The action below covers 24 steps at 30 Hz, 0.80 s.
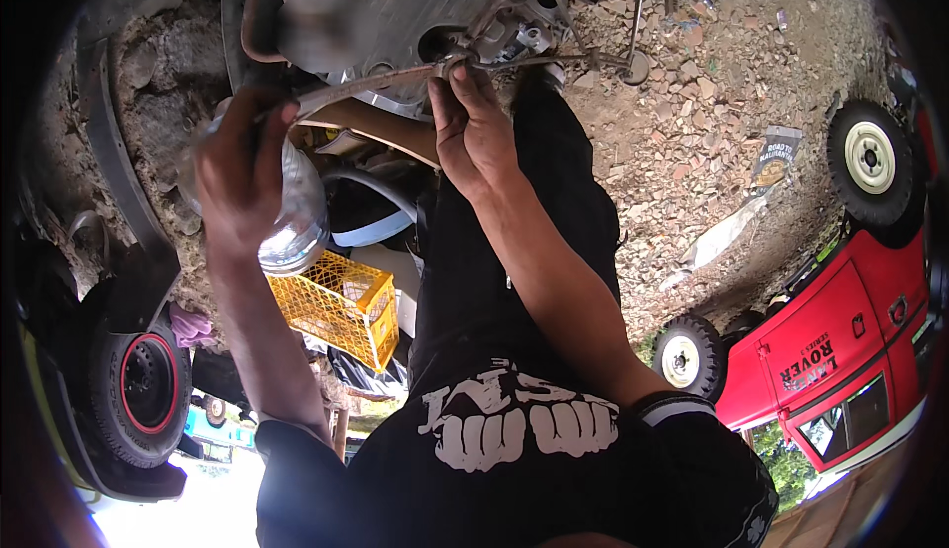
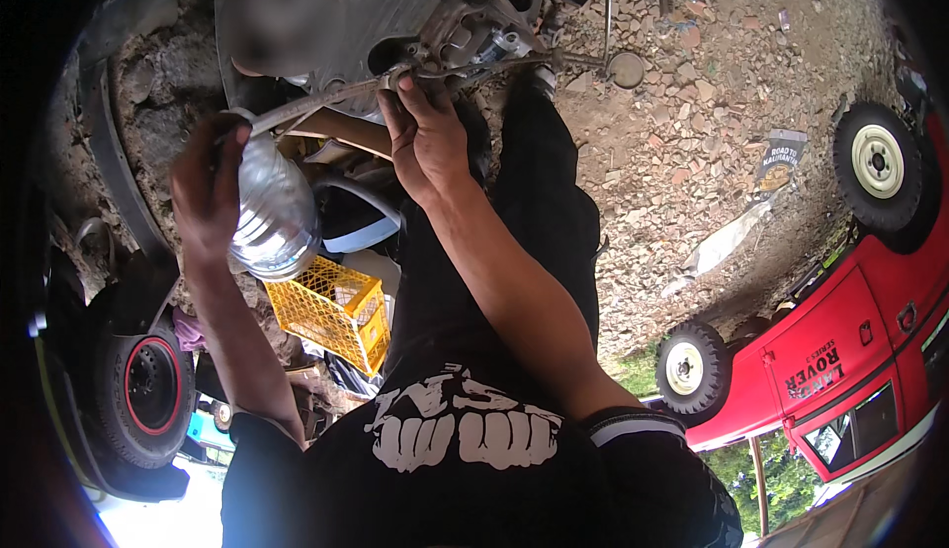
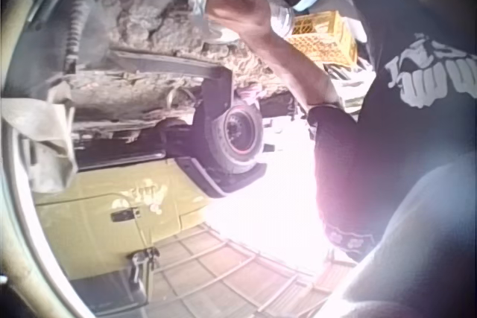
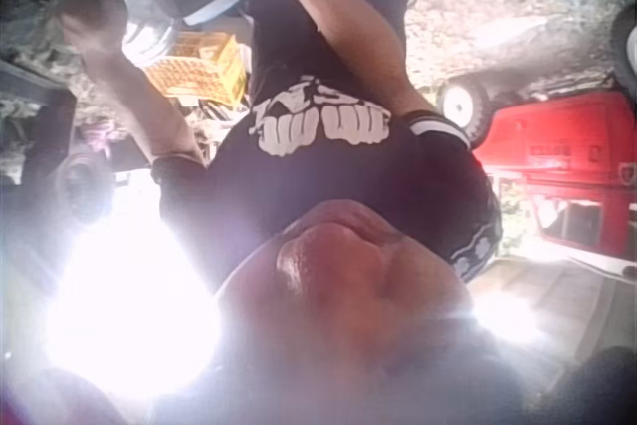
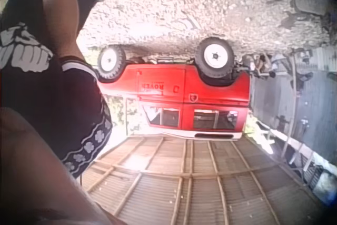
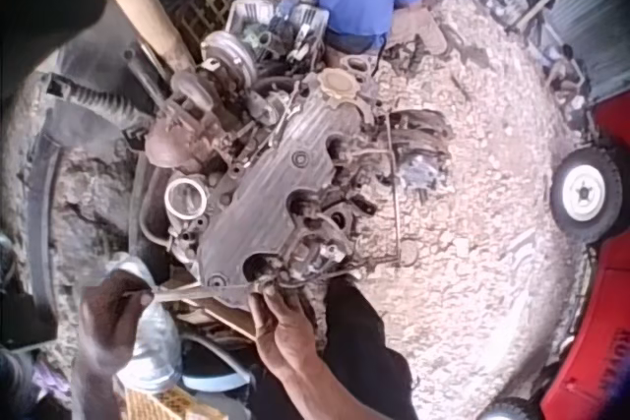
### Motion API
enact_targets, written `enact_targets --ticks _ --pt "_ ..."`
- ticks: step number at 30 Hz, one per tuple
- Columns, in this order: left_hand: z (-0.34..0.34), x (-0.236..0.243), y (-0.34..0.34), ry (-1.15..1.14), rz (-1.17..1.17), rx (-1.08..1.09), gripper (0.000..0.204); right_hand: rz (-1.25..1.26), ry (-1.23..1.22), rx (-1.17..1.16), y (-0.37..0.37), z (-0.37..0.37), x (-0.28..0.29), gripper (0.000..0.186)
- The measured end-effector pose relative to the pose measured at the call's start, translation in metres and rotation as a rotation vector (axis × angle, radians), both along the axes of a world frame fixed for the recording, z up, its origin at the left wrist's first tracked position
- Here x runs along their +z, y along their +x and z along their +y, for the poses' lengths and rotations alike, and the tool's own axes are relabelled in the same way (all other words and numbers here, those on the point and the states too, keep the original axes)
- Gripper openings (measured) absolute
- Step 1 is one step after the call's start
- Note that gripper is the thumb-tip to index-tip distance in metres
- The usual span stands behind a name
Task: The person uses a wrench to loosen and remove bolts from a car engine block. They manipulate the engine components and tools while standing in a cluttered outdoor area.
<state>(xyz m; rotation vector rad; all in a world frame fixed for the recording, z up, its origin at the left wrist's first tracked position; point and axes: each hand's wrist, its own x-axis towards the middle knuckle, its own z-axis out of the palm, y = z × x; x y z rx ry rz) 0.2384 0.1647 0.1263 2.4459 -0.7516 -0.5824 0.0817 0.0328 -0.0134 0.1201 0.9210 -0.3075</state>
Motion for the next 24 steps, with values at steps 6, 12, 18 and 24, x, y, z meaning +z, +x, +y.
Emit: enact_targets --ticks 6,12,18,24 --pt "-0.043 -0.001 0.041 0.079 0.101 -0.014 0.024 0.163 -0.063 -0.010 0.009 -0.005 0.017 0.028" --pt "-0.058 -0.019 0.069 0.045 0.153 -0.101 0.027 0.201 -0.169 -0.050 0.012 0.005 0.015 0.027" --pt "-0.017 -0.026 0.021 -0.043 0.055 0.101 0.029 0.181 -0.250 0.004 0.006 0.001 0.012 0.024" --pt "0.052 -0.060 -0.092 0.033 0.051 0.276 0.031 0.182 -0.344 0.126 -0.005 -0.005 0.011 0.030"
